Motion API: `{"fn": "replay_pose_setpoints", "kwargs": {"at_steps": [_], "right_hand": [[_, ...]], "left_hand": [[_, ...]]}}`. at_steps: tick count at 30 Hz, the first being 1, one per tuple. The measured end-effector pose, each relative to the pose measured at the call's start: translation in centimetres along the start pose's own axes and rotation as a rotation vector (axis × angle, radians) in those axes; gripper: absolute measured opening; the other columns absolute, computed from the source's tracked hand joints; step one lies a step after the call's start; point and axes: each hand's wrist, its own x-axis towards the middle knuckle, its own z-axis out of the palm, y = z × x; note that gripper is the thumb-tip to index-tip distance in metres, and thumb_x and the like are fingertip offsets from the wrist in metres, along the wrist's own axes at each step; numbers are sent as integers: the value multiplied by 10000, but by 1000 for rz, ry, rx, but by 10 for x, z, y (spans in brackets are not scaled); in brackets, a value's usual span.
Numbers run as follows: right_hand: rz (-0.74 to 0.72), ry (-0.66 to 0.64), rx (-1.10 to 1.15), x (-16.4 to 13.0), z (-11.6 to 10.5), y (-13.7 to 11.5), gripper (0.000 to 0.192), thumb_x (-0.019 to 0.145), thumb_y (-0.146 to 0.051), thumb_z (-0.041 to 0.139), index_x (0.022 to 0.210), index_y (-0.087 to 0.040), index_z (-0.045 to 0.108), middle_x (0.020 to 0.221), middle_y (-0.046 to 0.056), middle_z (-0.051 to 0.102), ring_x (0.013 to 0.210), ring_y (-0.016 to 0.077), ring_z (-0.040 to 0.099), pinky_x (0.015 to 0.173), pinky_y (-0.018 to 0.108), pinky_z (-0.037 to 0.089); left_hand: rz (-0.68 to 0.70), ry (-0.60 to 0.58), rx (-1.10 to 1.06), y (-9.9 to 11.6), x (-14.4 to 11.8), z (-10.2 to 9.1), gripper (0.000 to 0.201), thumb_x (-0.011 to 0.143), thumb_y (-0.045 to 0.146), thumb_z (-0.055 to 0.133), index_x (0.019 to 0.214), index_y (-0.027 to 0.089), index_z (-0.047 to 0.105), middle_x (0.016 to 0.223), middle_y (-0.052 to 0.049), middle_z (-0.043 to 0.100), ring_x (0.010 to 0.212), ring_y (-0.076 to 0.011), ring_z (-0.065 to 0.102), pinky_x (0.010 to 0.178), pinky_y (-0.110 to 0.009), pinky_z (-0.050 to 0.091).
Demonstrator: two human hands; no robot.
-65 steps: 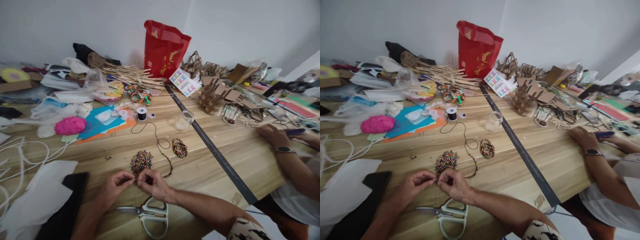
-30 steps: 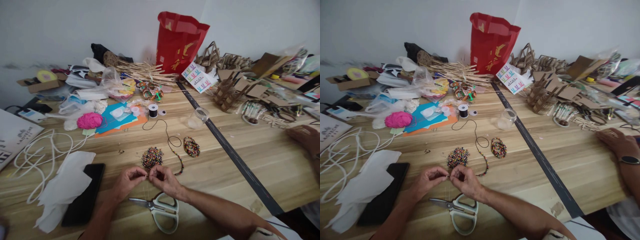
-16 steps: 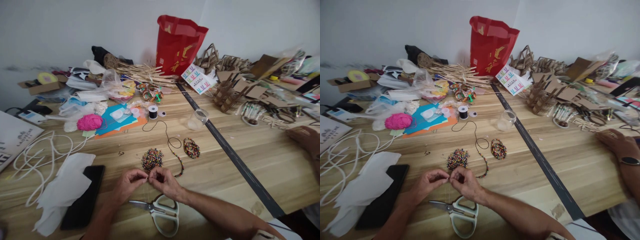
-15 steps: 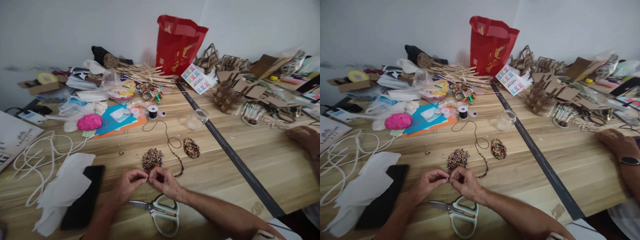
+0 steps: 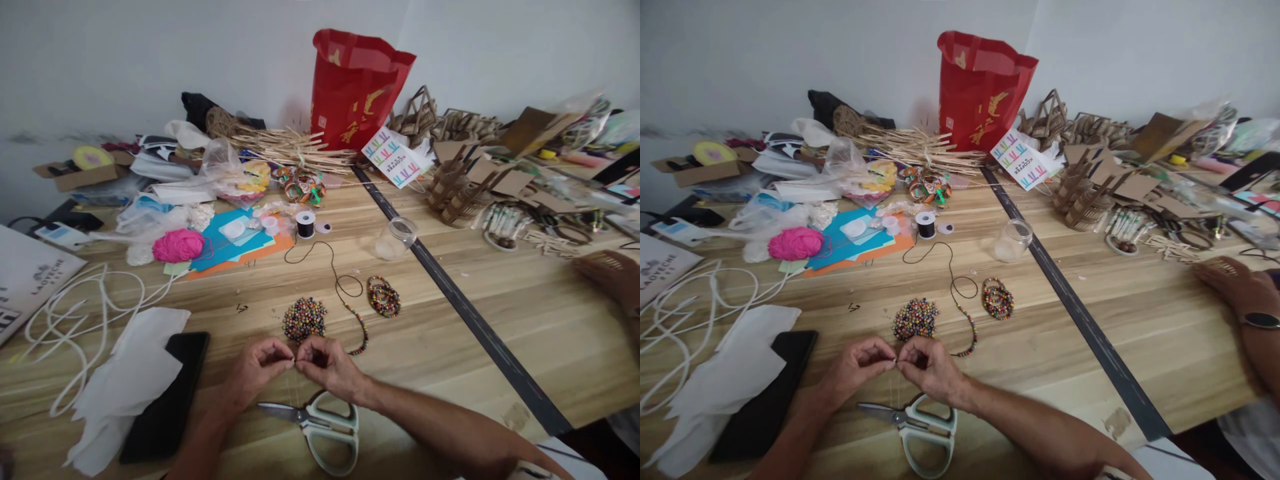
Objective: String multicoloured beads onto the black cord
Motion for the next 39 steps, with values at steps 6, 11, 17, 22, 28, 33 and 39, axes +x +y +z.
{"fn": "replay_pose_setpoints", "kwargs": {"at_steps": [6, 11, 17, 22, 28, 33, 39], "right_hand": [[29, -8, 26, 0, 0, 2, 258, 735, -387, 675, 717, -158, 558, 626, -31, 487, 579, 92, 422, 537, 212, 352], [53, -26, 39, 0, -2, 2, 321, 708, -432, 702, 705, -162, 530, 612, -43, 476, 552, 83, 409, 529, 214, 330], [53, -29, 38, 0, -2, 0, 320, 713, -426, 698, 703, -159, 520, 611, -43, 463, 546, 81, 397, 525, 213, 316], [32, -6, -14, -1, -3, -4, 296, 729, -416, 692, 755, -160, 545, 606, -52, 439, 523, 72, 364, 482, 198, 288], [-106, 10, -145, -1, -4, -3, 186, 748, -324, 678, 774, -162, 590, 707, -11, 499, 594, 96, 425, 520, 209, 331], [-238, -4, -323, -5, -7, -6, 106, 759, -230, 586, 716, -180, 503, 694, -6, 479, 637, 125, 450, 576, 235, 358], [-425, 84, -467, -10, -6, -14, 173, 728, -279, 596, 768, -195, 450, 788, 34, 486, 743, 172, 472, 645, 276, 387]], "left_hand": [[-10, -51, 1, -2, -1, -3, 112, 628, 246, 688, 680, 156, 646, 650, -6, 669, 645, -156, 603, 643, -262, 472], [-16, -87, -14, 1, -1, -5, 113, 624, 236, 704, 672, 148, 652, 655, -11, 674, 647, -153, 608, 650, -259, 476], [3, -75, -7, 2, -1, -5, 115, 624, 240, 707, 638, 146, 642, 655, -22, 682, 643, -154, 604, 637, -254, 469], [55, -107, 61, 5, -2, -7, 117, 670, 261, 688, 647, 150, 658, 649, -23, 671, 644, -160, 594, 643, -258, 463], [220, -115, 132, 13, -3, -5, 128, 721, 253, 655, 631, 163, 665, 660, -16, 628, 660, -161, 569, 667, -264, 453], [214, -79, 160, 12, -3, -5, 134, 726, 249, 643, 623, 164, 654, 651, -13, 615, 662, -164, 562, 665, -264, 441], [232, -79, 155, 10, -4, -6, 120, 731, 229, 635, 631, 163, 641, 658, -10, 609, 679, -166, 570, 671, -261, 437]]}}
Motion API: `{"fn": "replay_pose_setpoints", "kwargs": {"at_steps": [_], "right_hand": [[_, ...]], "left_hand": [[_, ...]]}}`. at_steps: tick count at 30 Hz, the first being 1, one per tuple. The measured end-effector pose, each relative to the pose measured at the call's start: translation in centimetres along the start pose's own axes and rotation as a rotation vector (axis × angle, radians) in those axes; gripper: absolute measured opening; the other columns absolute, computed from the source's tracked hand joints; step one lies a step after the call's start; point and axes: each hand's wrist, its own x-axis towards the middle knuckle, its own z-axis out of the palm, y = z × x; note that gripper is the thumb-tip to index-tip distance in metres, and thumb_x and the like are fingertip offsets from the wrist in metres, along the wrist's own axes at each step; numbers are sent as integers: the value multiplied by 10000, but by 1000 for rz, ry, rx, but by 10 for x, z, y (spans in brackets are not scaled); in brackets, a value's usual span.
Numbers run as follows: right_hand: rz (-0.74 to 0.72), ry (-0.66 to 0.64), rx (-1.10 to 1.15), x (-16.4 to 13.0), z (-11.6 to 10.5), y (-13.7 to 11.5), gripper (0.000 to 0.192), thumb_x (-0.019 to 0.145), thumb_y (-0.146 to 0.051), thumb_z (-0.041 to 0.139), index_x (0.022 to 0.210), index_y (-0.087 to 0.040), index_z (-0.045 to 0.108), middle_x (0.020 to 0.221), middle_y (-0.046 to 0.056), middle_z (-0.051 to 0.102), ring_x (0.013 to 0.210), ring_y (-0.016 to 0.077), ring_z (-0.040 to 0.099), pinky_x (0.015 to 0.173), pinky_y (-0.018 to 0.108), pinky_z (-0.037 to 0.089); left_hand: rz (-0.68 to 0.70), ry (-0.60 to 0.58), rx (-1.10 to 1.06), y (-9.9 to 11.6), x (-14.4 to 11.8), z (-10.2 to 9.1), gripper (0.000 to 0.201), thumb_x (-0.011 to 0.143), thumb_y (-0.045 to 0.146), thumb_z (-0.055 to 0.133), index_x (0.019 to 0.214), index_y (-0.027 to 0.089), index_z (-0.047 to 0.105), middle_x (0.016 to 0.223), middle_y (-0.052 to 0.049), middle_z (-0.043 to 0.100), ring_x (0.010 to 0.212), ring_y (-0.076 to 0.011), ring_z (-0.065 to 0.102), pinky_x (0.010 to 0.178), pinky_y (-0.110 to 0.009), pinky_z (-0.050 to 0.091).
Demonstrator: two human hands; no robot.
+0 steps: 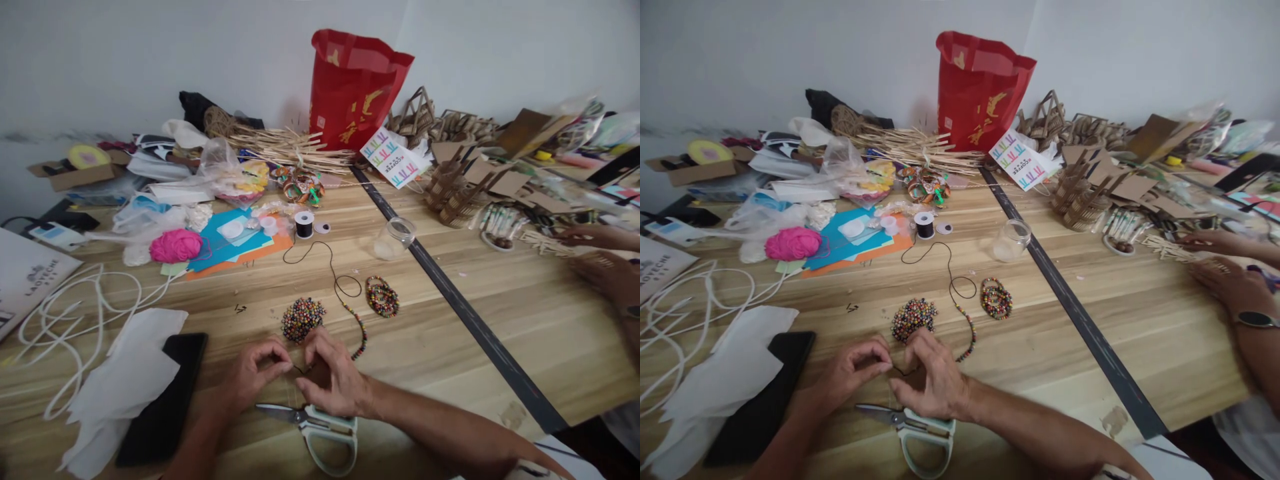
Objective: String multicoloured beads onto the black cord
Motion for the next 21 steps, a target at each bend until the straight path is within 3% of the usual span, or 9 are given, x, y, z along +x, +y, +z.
{"fn": "replay_pose_setpoints", "kwargs": {"at_steps": [7, 21], "right_hand": [[13, -116, -15, -4, 6, 4, 27, 840, -221, 519, 825, -200, 510, 702, 6, 534, 644, 134, 493, 603, 236, 406], [52, -127, 11, 3, -1, 8, 119, 875, -211, 513, 817, -163, 605, 721, 29, 559, 668, 133, 508, 612, 233, 394]], "left_hand": [[48, -16, 39, -2, 0, -3, 142, 753, 231, 612, 630, 166, 636, 670, -19, 617, 655, -159, 558, 653, -252, 444], [53, 10, 71, -5, -2, -6, 124, 751, 233, 608, 648, 173, 641, 678, -14, 635, 660, -158, 567, 656, -241, 448]]}}
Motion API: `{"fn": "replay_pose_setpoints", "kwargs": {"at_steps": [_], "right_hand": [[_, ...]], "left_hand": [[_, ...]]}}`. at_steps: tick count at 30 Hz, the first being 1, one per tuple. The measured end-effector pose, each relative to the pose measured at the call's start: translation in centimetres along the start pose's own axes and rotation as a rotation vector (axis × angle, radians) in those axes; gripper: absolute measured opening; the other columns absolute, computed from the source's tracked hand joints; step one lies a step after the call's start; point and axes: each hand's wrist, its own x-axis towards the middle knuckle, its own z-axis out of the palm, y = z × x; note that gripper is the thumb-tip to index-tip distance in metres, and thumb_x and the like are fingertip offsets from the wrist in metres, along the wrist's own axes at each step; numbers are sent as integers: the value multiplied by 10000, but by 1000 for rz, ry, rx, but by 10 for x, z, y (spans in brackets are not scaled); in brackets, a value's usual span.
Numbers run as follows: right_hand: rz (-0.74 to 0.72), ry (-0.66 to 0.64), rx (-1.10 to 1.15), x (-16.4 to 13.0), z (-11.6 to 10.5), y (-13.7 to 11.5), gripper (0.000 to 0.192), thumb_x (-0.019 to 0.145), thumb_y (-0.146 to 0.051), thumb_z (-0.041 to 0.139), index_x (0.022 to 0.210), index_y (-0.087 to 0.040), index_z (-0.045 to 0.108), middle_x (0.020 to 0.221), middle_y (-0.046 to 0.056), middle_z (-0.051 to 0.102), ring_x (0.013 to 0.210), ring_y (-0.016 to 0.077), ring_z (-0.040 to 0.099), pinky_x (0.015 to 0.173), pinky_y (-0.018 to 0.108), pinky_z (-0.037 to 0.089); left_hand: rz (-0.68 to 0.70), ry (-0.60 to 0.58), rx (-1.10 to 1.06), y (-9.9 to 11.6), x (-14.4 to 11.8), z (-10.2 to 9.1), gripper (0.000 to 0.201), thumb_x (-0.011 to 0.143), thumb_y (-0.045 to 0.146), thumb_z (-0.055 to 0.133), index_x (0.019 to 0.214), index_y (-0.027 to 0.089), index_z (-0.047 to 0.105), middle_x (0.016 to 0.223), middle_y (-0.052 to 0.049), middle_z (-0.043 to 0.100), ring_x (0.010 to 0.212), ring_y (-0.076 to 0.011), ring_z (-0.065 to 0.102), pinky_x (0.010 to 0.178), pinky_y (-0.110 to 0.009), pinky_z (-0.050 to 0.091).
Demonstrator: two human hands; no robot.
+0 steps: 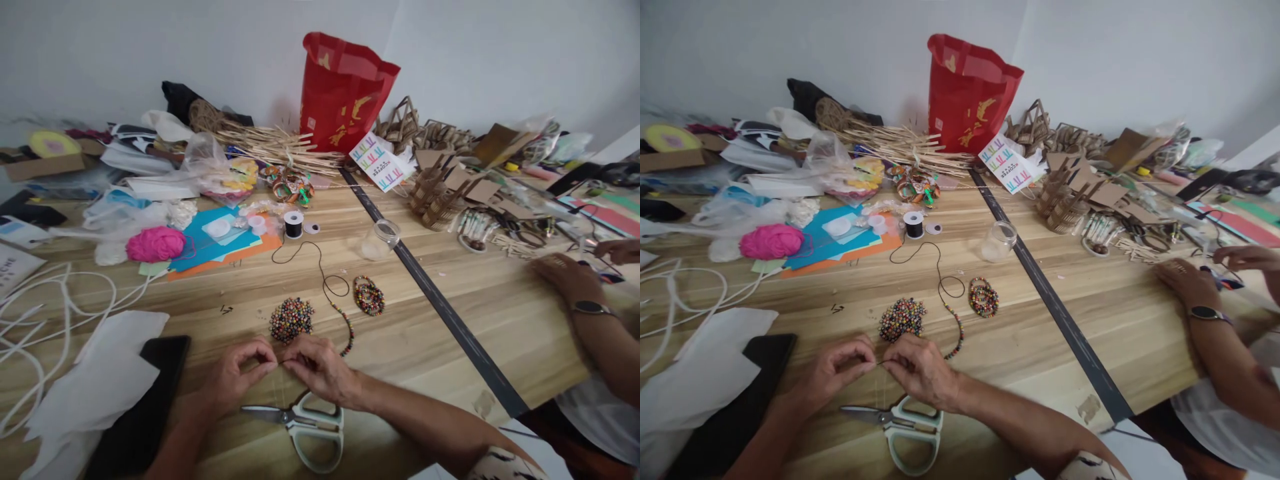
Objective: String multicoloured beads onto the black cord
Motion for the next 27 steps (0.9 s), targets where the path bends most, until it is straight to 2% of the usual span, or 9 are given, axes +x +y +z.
{"fn": "replay_pose_setpoints", "kwargs": {"at_steps": [4, 8, 10, 14, 19, 27], "right_hand": [[-4, -11, -14, 0, -1, -1, 113, 870, -182, 497, 802, -160, 584, 713, 25, 548, 650, 129, 494, 595, 229, 379], [17, -37, -29, -2, 3, 0, 106, 860, -162, 482, 789, -167, 560, 699, 14, 527, 633, 126, 478, 585, 225, 373], [13, -52, -26, -3, 6, 2, 102, 856, -157, 480, 786, -169, 553, 698, 13, 526, 639, 128, 481, 594, 226, 380], [-5, -39, -10, -3, 10, 3, 93, 849, -159, 488, 778, -165, 547, 697, 18, 532, 649, 131, 494, 602, 226, 392], [-19, -22, -16, -3, 10, 3, 96, 852, -160, 484, 772, -171, 535, 685, 11, 520, 636, 127, 483, 593, 225, 392], [-57, -10, -83, -3, 5, 5, 94, 842, -131, 465, 774, -172, 516, 668, 3, 501, 591, 115, 465, 551, 212, 364]], "left_hand": [[-79, 50, -10, -1, 0, 0, 120, 740, 247, 609, 658, 168, 646, 673, -14, 650, 660, -163, 577, 649, -243, 456], [-141, 232, 5, -6, 3, 2, 132, 738, 271, 595, 678, 166, 648, 665, -16, 666, 655, -171, 598, 631, -247, 477], [-119, 302, 70, -10, 6, 4, 128, 741, 263, 588, 695, 167, 660, 682, -23, 678, 656, -173, 609, 638, -255, 486], [-10, 365, 269, -19, 11, 8, 160, 784, 239, 535, 739, 171, 673, 736, -41, 675, 705, -185, 628, 664, -279, 498], [96, 353, 449, -25, 15, 12, 180, 835, 200, 498, 814, 162, 672, 813, -63, 672, 782, -203, 633, 719, -316, 505], [149, 311, 590, -25, 18, 13, 201, 861, 184, 471, 867, 155, 670, 819, -64, 650, 768, -202, 622, 707, -322, 512]]}}
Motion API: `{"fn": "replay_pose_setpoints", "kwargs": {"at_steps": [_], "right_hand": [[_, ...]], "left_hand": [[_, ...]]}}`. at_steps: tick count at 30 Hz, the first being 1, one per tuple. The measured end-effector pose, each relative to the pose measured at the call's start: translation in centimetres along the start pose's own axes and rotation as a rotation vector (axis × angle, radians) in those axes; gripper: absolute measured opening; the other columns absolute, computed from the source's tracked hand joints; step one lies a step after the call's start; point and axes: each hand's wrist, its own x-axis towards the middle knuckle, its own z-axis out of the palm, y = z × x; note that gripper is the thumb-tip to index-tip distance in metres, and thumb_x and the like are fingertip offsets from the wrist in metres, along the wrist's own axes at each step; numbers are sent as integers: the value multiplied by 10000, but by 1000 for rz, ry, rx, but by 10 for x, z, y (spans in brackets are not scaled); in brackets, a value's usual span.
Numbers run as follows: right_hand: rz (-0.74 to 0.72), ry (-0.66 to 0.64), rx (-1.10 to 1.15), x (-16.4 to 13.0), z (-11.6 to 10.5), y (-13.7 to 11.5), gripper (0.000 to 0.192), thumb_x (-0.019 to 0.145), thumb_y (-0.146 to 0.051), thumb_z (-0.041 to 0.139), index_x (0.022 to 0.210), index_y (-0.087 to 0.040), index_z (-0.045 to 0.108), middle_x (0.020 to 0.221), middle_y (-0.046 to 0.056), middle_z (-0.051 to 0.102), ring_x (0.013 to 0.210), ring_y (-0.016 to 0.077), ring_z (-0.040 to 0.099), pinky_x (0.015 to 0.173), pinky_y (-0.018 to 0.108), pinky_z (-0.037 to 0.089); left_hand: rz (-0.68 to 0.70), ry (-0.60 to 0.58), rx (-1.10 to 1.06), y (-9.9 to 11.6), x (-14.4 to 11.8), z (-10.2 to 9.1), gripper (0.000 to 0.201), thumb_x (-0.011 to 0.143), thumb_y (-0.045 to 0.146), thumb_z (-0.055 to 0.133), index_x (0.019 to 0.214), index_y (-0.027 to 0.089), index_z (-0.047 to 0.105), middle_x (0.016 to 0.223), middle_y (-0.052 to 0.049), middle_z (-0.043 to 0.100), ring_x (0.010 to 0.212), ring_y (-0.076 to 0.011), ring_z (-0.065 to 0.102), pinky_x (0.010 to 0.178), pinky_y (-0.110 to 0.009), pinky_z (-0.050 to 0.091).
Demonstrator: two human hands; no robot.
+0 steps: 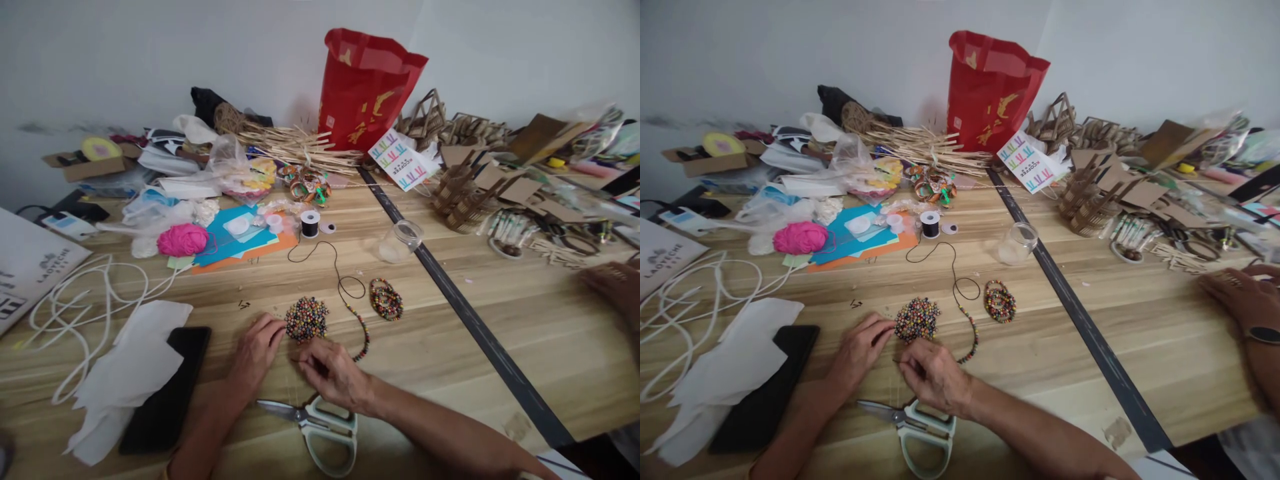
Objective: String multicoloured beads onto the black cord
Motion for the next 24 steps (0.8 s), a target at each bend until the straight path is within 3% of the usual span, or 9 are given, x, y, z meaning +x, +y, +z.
{"fn": "replay_pose_setpoints", "kwargs": {"at_steps": [4, 8, 15, 24], "right_hand": [[-29, 4, -40, -2, -1, -2, 93, 844, -127, 465, 785, -174, 520, 673, 11, 526, 601, 118, 486, 562, 212, 375], [-69, -10, -37, -2, 1, -4, 87, 840, -134, 476, 781, -175, 525, 671, 17, 540, 607, 121, 496, 565, 216, 384], [101, 96, 126, 2, 1, 2, 99, 828, -181, 498, 738, -165, 536, 584, -29, 469, 514, 86, 419, 483, 188, 339], [140, 105, 194, 4, 1, 5, 93, 808, -164, 514, 731, -148, 562, 597, -22, 477, 535, 89, 435, 510, 192, 351]], "left_hand": [[-36, 1, -36, 1, 1, 0, 197, 847, 187, 473, 832, 167, 668, 815, -60, 661, 768, -205, 627, 712, -328, 508], [-176, -13, -210, 3, 1, -4, 154, 788, 193, 517, 773, 161, 667, 786, -60, 680, 747, -199, 635, 704, -313, 504], [-447, -202, -678, 5, -3, -19, 116, 649, 259, 649, 694, 155, 672, 674, -29, 703, 654, -169, 633, 624, -250, 500], [-505, -308, -811, 11, -2, -20, 113, 606, 237, 708, 676, 153, 683, 629, -8, 691, 614, -144, 605, 607, -233, 477]]}}
